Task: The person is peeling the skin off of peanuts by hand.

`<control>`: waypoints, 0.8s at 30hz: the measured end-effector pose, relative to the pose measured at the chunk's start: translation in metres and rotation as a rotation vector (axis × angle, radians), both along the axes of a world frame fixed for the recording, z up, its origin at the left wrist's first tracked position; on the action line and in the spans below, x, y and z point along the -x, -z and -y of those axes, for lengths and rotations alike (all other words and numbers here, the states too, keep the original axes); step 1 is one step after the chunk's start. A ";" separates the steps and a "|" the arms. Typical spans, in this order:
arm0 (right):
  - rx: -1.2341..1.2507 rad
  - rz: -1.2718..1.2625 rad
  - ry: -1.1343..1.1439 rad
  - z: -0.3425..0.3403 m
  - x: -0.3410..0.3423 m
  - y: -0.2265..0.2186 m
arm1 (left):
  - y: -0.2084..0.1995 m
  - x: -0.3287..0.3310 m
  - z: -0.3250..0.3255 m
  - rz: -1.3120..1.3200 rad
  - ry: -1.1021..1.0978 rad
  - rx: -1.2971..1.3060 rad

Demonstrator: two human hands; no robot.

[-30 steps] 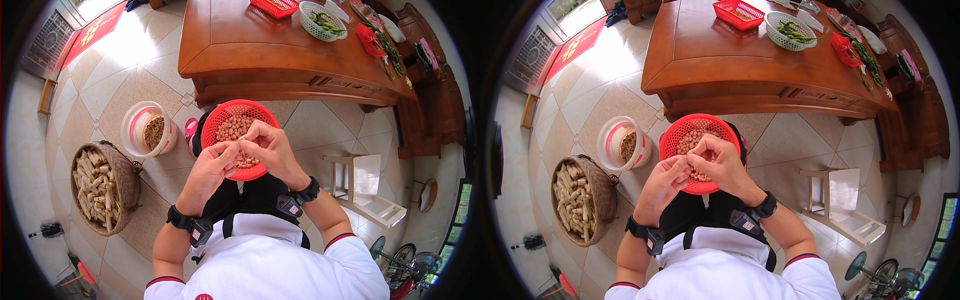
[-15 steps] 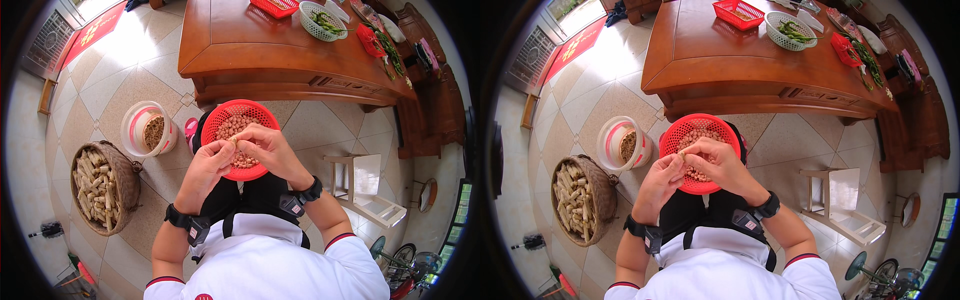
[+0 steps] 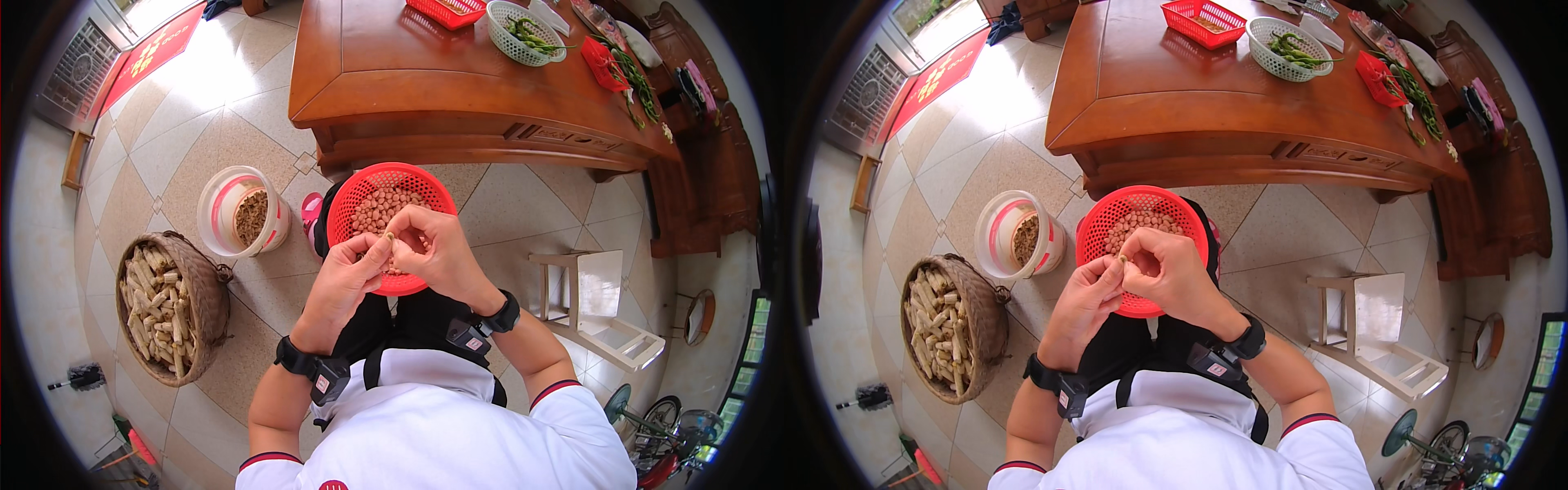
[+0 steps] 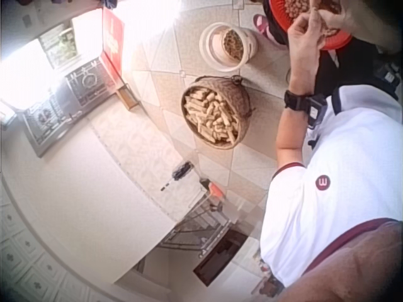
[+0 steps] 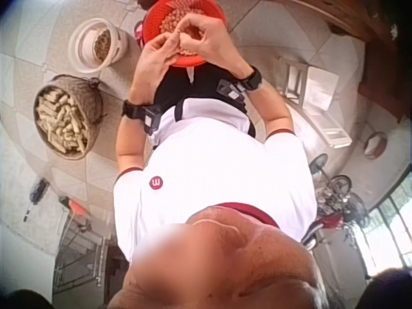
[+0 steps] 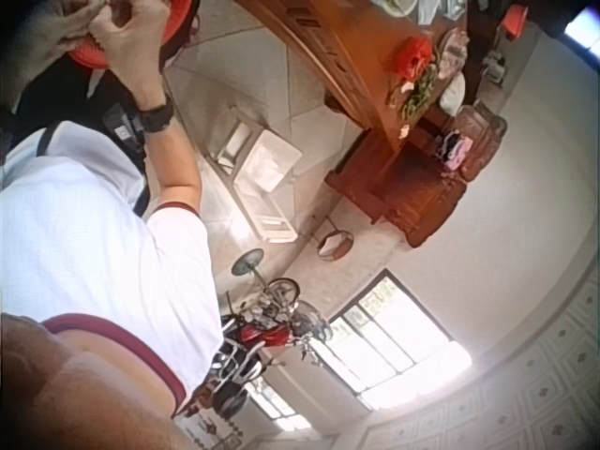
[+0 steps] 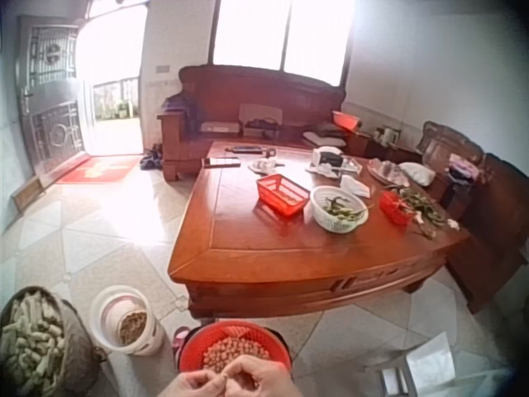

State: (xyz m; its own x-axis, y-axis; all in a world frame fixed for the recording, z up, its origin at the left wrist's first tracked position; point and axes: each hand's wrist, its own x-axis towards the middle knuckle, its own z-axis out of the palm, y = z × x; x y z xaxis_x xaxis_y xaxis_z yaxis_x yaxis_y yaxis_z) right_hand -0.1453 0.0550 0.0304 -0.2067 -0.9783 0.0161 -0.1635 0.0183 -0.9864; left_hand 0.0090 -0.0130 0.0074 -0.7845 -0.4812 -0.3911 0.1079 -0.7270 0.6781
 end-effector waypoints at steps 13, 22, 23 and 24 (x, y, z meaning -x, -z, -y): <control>0.129 -0.273 0.199 0.004 -0.016 0.004 | 0.004 0.005 -0.007 -0.040 -0.089 -0.001; 0.178 -0.317 0.234 0.005 -0.018 0.005 | 0.005 0.008 -0.010 -0.067 -0.140 -0.009; 0.178 -0.317 0.234 0.005 -0.019 0.005 | 0.005 0.008 -0.010 -0.077 -0.155 -0.021; 0.175 -0.331 0.237 0.005 -0.019 0.004 | 0.006 0.008 -0.010 -0.077 -0.156 -0.021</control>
State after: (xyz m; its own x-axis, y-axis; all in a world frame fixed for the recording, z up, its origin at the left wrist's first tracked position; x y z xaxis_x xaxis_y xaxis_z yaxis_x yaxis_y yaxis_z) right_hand -0.1264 0.0500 0.0269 -0.3806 -0.8812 0.2804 -0.4826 -0.0693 -0.8731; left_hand 0.0009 -0.0026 0.0016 -0.7291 -0.5916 -0.3441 0.2711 -0.7113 0.6484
